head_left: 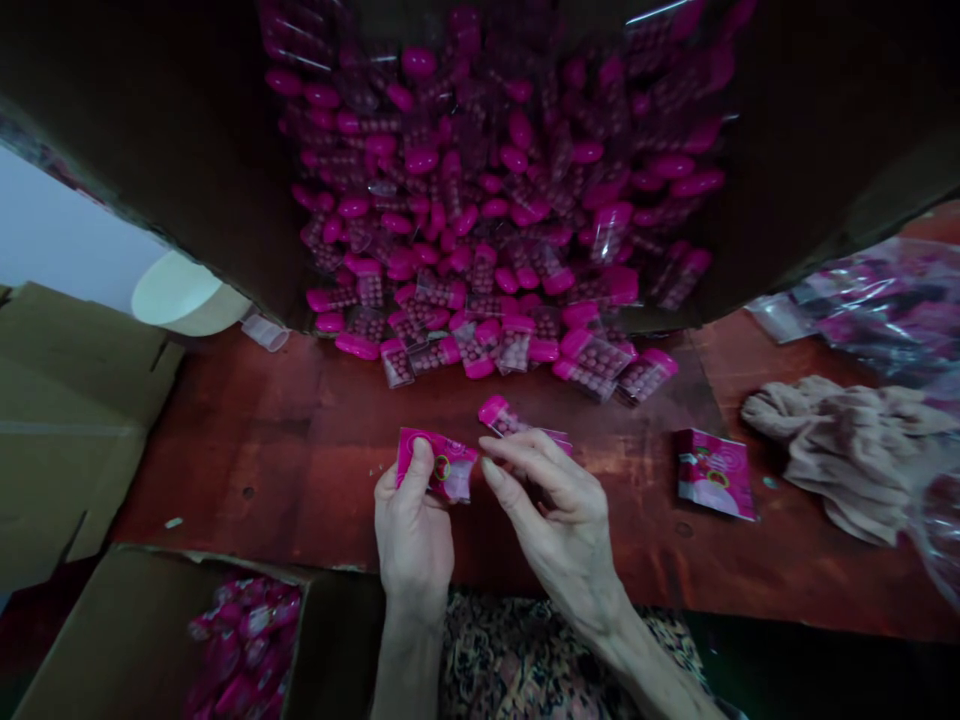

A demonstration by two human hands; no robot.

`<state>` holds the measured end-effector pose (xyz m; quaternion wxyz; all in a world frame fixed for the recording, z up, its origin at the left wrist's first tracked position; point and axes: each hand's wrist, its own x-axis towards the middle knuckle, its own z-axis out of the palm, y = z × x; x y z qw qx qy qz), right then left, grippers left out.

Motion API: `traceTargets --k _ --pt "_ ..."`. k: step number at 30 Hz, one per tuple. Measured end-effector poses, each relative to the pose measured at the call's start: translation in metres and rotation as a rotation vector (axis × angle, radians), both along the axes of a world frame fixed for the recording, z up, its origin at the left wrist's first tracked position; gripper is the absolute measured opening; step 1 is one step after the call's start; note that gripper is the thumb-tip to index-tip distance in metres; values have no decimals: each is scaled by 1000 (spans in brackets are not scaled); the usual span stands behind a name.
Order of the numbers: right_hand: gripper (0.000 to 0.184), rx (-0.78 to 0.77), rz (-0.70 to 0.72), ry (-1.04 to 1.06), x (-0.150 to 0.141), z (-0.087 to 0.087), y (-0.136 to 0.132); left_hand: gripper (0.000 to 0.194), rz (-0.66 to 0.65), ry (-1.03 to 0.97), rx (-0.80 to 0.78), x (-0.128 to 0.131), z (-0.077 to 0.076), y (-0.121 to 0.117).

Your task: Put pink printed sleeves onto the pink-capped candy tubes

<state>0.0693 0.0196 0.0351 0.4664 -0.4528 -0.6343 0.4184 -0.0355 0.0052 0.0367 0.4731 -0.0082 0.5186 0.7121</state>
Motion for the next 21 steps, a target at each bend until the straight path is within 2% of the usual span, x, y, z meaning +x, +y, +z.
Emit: traceTargets --k 3,7,13,16,19,21 --pt "20 -34 6 11 -1 -1 -1 14 7 2 -11 -2 0 0" --pt "19 -44 11 23 -4 -4 0 16 -50 39 -21 -1 -1 -1" --pt "22 134 -17 29 -2 -9 3 20 -150 107 -36 4 -5 -3" --pt "26 189 24 -40 1 -10 4 22 -156 134 -82 7 -9 -3" --pt "32 171 98 -132 6 -10 5 24 -138 145 -119 7 -11 -2" --pt "37 174 99 -189 10 -10 6 24 -111 139 -126 5 -11 -2"
